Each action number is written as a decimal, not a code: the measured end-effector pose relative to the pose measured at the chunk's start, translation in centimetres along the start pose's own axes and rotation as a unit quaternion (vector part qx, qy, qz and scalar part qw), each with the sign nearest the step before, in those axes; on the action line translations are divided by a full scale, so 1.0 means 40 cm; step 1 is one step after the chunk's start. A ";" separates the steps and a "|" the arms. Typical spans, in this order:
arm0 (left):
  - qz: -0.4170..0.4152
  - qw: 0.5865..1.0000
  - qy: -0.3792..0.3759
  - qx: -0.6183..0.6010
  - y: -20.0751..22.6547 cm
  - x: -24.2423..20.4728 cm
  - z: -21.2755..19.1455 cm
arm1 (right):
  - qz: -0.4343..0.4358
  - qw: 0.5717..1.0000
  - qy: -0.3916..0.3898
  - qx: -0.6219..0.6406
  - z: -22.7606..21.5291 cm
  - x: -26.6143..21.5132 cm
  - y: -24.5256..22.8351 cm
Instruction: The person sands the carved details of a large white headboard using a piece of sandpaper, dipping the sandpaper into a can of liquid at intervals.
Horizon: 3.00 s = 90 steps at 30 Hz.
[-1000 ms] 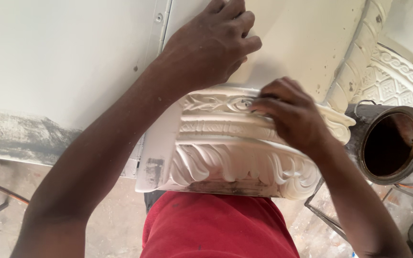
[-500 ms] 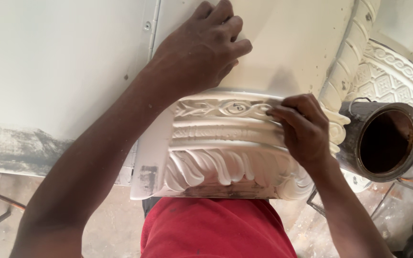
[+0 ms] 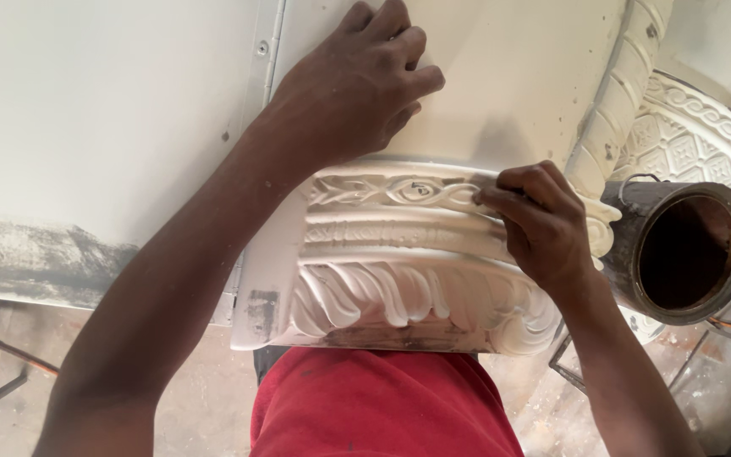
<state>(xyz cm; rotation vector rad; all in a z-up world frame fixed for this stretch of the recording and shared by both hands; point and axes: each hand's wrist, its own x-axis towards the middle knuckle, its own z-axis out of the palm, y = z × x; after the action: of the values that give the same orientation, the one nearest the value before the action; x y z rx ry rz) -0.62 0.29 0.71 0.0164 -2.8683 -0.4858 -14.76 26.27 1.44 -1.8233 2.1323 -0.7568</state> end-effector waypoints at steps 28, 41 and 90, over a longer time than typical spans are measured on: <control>0.062 0.964 -0.127 -0.226 0.052 0.027 0.031 | 0.024 0.999 0.041 0.016 -0.002 -0.077 0.023; 0.024 0.943 -0.181 -0.277 0.060 0.034 0.024 | -0.038 0.998 0.020 -0.044 -0.017 -0.066 0.057; 0.067 0.988 -0.044 -0.134 0.153 0.143 0.168 | 0.092 0.994 0.052 -0.030 -0.098 -0.177 0.087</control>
<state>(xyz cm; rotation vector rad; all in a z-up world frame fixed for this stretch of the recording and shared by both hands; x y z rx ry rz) -7.57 7.97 -2.18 -0.2482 -2.8380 -0.8593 -18.25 34.36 1.85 -1.6171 2.3739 -0.7666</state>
